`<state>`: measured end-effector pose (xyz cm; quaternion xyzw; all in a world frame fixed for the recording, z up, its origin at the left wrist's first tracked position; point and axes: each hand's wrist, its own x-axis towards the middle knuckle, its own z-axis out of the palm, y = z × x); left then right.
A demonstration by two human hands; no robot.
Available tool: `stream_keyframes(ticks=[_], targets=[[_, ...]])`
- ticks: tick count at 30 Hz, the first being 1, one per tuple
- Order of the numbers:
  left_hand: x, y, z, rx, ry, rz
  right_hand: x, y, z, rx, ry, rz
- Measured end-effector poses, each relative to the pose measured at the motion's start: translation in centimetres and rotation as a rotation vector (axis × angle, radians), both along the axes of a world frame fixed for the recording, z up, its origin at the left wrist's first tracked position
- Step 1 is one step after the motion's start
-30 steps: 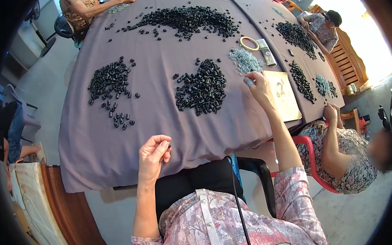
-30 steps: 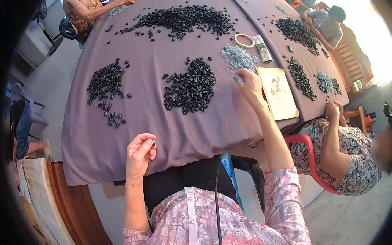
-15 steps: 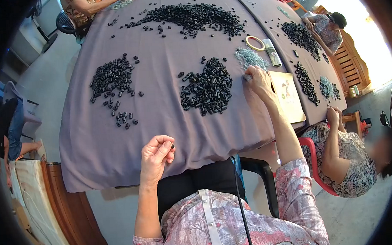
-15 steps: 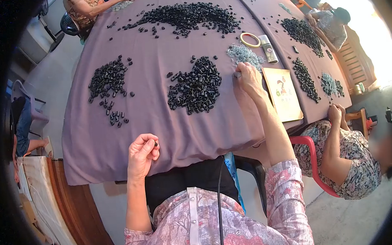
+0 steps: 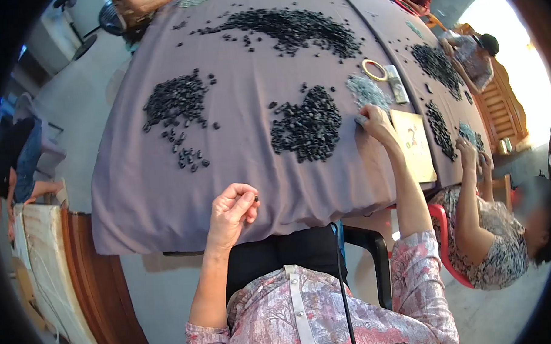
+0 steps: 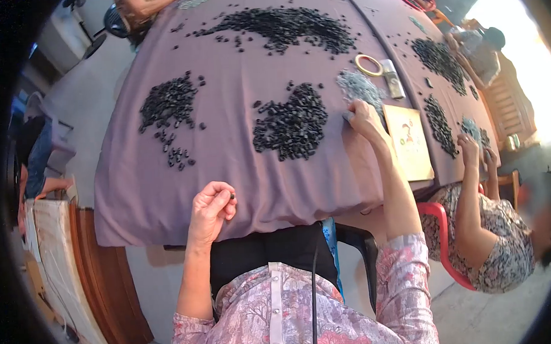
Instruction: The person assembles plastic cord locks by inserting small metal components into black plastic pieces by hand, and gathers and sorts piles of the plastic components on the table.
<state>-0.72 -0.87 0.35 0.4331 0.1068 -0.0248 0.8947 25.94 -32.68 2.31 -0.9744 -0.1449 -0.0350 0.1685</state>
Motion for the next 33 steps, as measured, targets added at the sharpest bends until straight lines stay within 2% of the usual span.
stream_keyframes(ticks=[3, 5, 8, 11, 14, 16, 18, 19, 22, 24, 28, 31, 33], targets=[[-0.1, -0.1, 0.2, 0.032, 0.039, 0.023, -0.3, 0.1, -1.4, -0.124, -0.063, 0.130], [-0.1, -0.1, -0.2, 0.035, 0.030, 0.027, -1.7, 1.3, -1.0, -0.163, -0.102, 0.098], [-0.3, -0.1, -0.2, 0.015, 0.006, 0.056, -1.0, 0.7, -1.3, -0.047, -0.050, 0.134], [-1.1, 1.6, 1.8, 0.195, -0.028, 0.159, -0.9, 0.5, -1.4, 0.038, -0.067, 0.189], [-1.8, 4.6, 2.0, 0.724, -0.037, 0.471, -1.9, 0.6, -2.5, -0.027, -0.227, 0.207], [-2.7, 7.0, 2.1, 0.979, -0.004, 0.582, -3.0, 1.1, -2.8, -0.077, -0.307, 0.166], [-3.5, 9.2, 1.2, 1.139, 0.027, 0.707, -3.7, 1.7, -2.3, -0.095, -0.276, 0.117], [-4.1, 10.2, 0.9, 1.333, 0.033, 0.735, -3.9, 1.8, -2.3, -0.095, -0.280, 0.112], [-4.7, 12.5, -0.5, 1.606, -0.007, 0.749, -4.3, 1.8, -2.4, -0.060, -0.283, 0.094], [-4.7, 12.5, -1.2, 1.700, -0.029, 0.752, -4.5, 2.0, -2.2, -0.022, -0.299, 0.091], [-4.6, 11.9, -0.6, 1.783, 0.011, 0.742, -5.7, 2.1, -1.9, 0.256, -0.225, 0.018], [-3.3, 11.1, 0.8, 1.806, -0.028, 0.805, -7.3, 2.4, -1.4, 0.396, -0.231, 0.007], [-0.9, 10.0, 1.5, 1.715, -0.143, 0.738, -8.9, 3.6, -0.9, 0.485, -0.204, 0.013]])
